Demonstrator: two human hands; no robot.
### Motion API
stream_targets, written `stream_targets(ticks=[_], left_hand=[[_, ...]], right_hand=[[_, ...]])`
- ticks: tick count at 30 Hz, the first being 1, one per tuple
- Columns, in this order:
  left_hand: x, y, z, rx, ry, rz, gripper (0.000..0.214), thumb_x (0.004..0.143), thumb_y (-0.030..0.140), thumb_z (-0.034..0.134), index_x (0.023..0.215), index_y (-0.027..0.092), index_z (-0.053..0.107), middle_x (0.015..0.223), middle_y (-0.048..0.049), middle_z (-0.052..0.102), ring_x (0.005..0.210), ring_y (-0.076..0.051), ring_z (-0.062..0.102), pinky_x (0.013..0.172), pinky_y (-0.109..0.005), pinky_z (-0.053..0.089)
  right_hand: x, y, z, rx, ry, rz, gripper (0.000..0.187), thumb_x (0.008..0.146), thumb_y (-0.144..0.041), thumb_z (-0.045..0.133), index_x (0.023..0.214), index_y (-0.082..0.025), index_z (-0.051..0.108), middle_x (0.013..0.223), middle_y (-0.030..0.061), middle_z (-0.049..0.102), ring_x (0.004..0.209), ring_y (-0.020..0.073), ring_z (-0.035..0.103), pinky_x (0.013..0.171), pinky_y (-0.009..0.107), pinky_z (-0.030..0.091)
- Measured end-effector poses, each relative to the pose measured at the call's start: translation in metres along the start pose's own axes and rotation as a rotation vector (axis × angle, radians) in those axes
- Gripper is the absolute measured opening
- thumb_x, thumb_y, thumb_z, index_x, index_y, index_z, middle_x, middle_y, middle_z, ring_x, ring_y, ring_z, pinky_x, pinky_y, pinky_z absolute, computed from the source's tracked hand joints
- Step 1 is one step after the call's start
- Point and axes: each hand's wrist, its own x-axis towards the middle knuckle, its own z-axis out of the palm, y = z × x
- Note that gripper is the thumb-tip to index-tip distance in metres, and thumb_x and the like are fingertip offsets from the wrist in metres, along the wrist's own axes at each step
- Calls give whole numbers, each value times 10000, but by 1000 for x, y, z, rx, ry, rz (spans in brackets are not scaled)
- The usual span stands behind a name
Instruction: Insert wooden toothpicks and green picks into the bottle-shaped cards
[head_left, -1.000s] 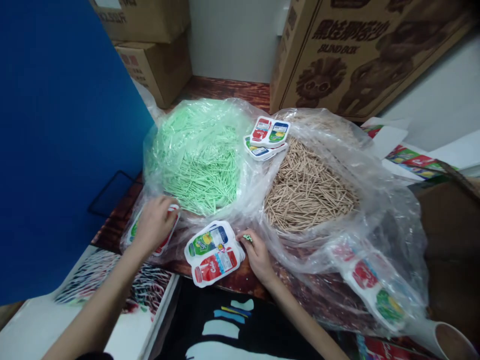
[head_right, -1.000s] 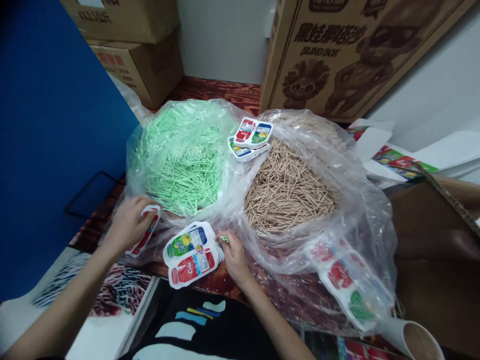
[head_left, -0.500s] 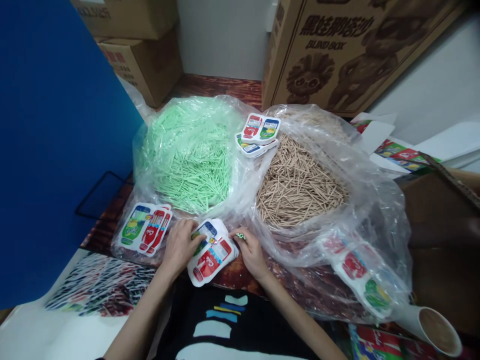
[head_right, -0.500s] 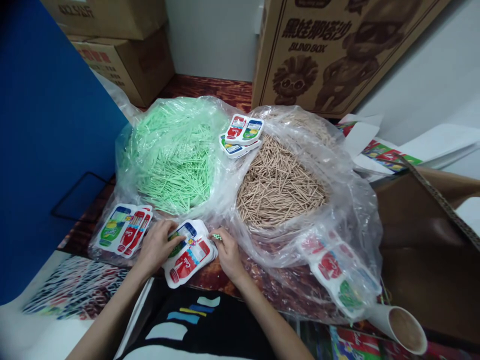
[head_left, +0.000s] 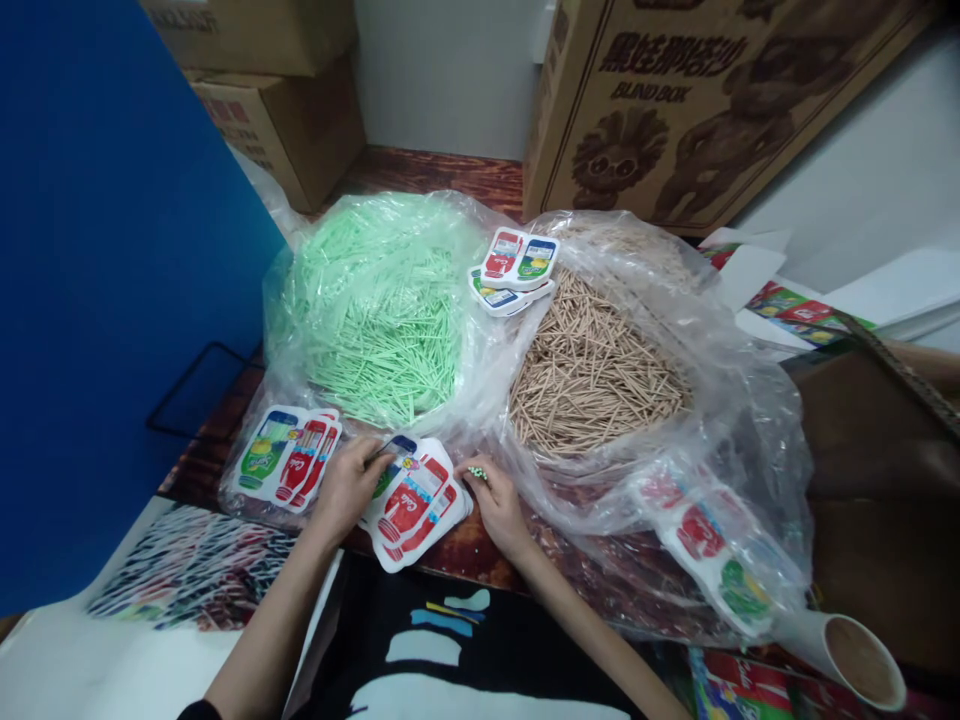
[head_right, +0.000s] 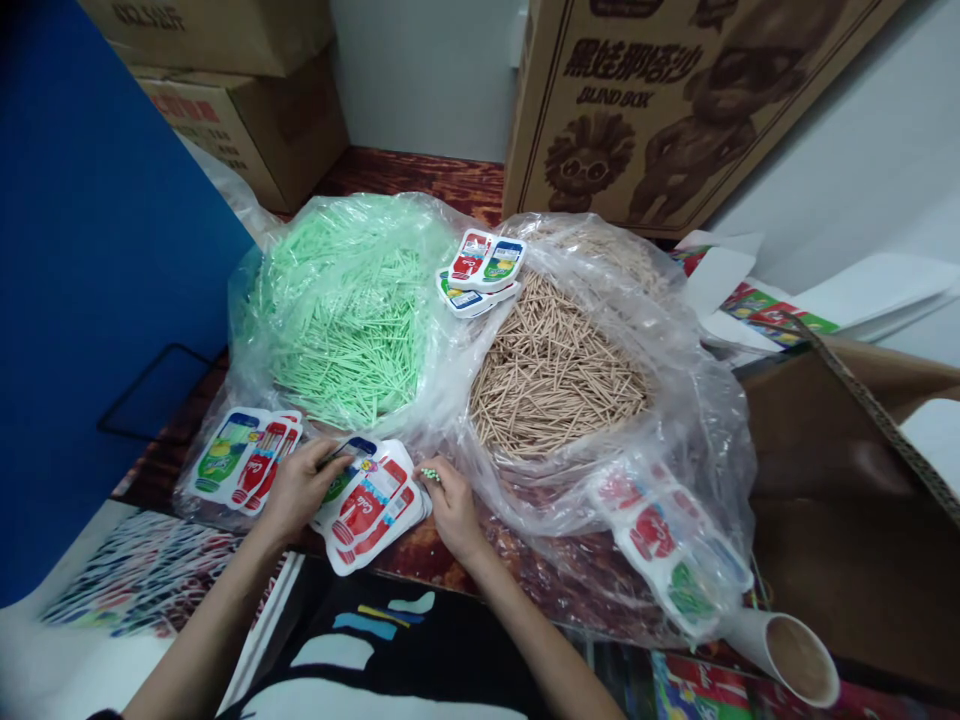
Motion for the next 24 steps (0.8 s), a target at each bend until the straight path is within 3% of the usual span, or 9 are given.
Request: stream_targets(ticks=[2, 4, 8, 14, 24], left_hand=[[0, 0, 0, -23, 35, -27, 154, 811, 339, 564, 839, 204, 632, 792, -18, 671, 734, -192, 610, 671, -290, 446], [0, -1, 0, -13, 68, -37, 159, 805, 354, 579, 813, 203, 630, 760, -12, 672, 700, -190, 616, 659, -290, 452], [-2, -3, 0, -10, 103, 25, 222, 841, 377, 557, 728, 200, 627, 708, -12, 661, 655, -181, 615, 643, -287, 459], [-2, -1, -4, -57, 165, 90, 206, 856, 356, 551, 787, 201, 669, 797, -39, 699, 740, -191, 638, 716, -300, 486], [-6, 26, -22, -362, 214, -144, 211, 797, 378, 601, 794, 187, 691, 858, -48, 696, 795, -198, 625, 733, -292, 508]], right_hand=[[0, -1, 0, 1, 1, 4, 200, 941, -287, 468, 838, -212, 621, 799, 25, 621, 779, 178, 584, 727, 292, 440], [0, -1, 0, 4, -2, 6, 196, 938, -279, 472, 836, -212, 624, 796, 24, 621, 781, 178, 587, 728, 292, 442], [0, 0, 0, 17, 4, 2, 177, 931, -244, 479, 841, -210, 627, 807, 23, 624, 793, 175, 590, 743, 293, 445], [0, -1, 0, 17, 2, 6, 184, 932, -264, 479, 837, -207, 625, 800, 23, 623, 780, 172, 589, 745, 289, 448], [2, -7, 0, 21, -4, 47, 206, 921, -310, 485, 815, -200, 623, 787, 33, 632, 781, 185, 595, 741, 302, 460]])
